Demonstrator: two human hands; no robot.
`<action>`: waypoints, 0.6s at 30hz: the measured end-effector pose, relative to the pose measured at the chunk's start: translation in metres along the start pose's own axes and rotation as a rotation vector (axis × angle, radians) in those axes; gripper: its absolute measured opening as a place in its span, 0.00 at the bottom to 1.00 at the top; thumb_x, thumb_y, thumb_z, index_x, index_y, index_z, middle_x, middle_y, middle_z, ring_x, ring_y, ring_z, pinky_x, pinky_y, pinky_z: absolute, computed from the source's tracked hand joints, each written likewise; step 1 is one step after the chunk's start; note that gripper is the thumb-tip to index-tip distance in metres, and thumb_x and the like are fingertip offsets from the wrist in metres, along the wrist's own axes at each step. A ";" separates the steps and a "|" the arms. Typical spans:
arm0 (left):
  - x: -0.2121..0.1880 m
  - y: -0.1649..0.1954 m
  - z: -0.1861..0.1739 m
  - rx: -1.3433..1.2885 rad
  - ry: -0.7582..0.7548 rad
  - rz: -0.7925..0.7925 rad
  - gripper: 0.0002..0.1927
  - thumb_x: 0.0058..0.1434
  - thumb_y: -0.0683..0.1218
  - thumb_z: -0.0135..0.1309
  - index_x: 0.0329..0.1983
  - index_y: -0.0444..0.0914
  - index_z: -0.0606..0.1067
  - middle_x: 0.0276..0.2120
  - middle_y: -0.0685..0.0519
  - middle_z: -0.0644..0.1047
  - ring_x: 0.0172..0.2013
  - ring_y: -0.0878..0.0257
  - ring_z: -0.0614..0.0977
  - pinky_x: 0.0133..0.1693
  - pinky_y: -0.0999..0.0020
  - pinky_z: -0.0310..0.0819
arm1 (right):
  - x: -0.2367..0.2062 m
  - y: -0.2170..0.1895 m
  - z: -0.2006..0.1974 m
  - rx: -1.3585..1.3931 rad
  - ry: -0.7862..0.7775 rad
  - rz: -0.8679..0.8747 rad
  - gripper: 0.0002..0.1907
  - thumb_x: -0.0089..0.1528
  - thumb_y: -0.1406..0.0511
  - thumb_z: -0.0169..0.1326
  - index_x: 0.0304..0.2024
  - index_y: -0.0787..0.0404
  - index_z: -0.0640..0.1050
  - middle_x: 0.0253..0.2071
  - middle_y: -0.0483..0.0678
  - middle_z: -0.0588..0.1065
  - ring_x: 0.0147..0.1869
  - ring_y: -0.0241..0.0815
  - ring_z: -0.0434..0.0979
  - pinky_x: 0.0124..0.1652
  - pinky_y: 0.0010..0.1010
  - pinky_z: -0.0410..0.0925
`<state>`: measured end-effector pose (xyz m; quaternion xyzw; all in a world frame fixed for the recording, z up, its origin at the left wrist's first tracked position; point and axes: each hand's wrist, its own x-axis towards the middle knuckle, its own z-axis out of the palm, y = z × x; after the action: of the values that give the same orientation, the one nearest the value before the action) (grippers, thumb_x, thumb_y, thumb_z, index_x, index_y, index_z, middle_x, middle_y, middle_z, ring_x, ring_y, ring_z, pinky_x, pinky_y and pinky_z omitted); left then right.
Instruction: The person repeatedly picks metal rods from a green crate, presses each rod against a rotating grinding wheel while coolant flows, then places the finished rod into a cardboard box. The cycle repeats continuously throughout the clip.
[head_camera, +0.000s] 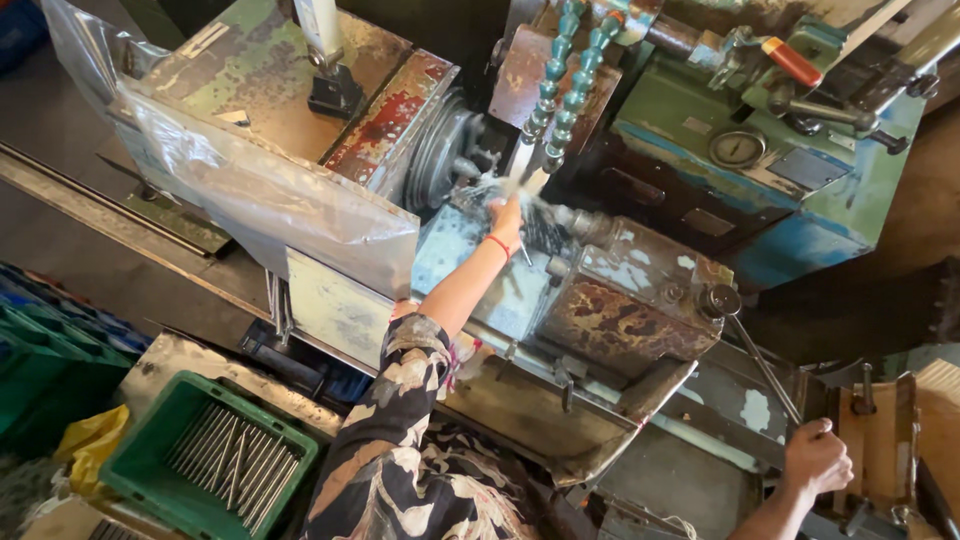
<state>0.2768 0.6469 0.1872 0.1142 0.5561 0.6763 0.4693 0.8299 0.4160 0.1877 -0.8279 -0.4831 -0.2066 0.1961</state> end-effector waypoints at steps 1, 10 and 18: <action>0.000 0.000 -0.001 0.010 -0.007 0.018 0.23 0.65 0.55 0.58 0.53 0.35 0.70 0.33 0.51 0.74 0.26 0.64 0.72 0.25 0.62 0.66 | 0.000 0.002 0.001 0.007 0.001 0.005 0.30 0.74 0.56 0.39 0.29 0.65 0.83 0.24 0.61 0.76 0.33 0.65 0.79 0.41 0.53 0.70; -0.002 0.006 -0.003 -0.020 -0.042 -0.204 0.24 0.62 0.58 0.54 0.56 0.47 0.62 0.30 0.53 0.69 0.24 0.62 0.68 0.25 0.60 0.60 | 0.007 0.013 0.018 -0.024 -0.052 0.052 0.33 0.75 0.54 0.35 0.24 0.64 0.80 0.23 0.59 0.76 0.35 0.61 0.79 0.42 0.49 0.68; 0.001 0.009 -0.002 -0.120 -0.093 -0.235 0.24 0.63 0.61 0.55 0.54 0.48 0.62 0.31 0.53 0.68 0.25 0.60 0.68 0.28 0.56 0.60 | 0.007 0.009 0.011 -0.012 -0.136 0.108 0.40 0.81 0.50 0.35 0.23 0.67 0.79 0.23 0.62 0.76 0.36 0.63 0.79 0.44 0.51 0.68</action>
<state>0.2703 0.6466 0.1943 0.0512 0.5020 0.6427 0.5764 0.8430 0.4224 0.1815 -0.8662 -0.4485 -0.1417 0.1687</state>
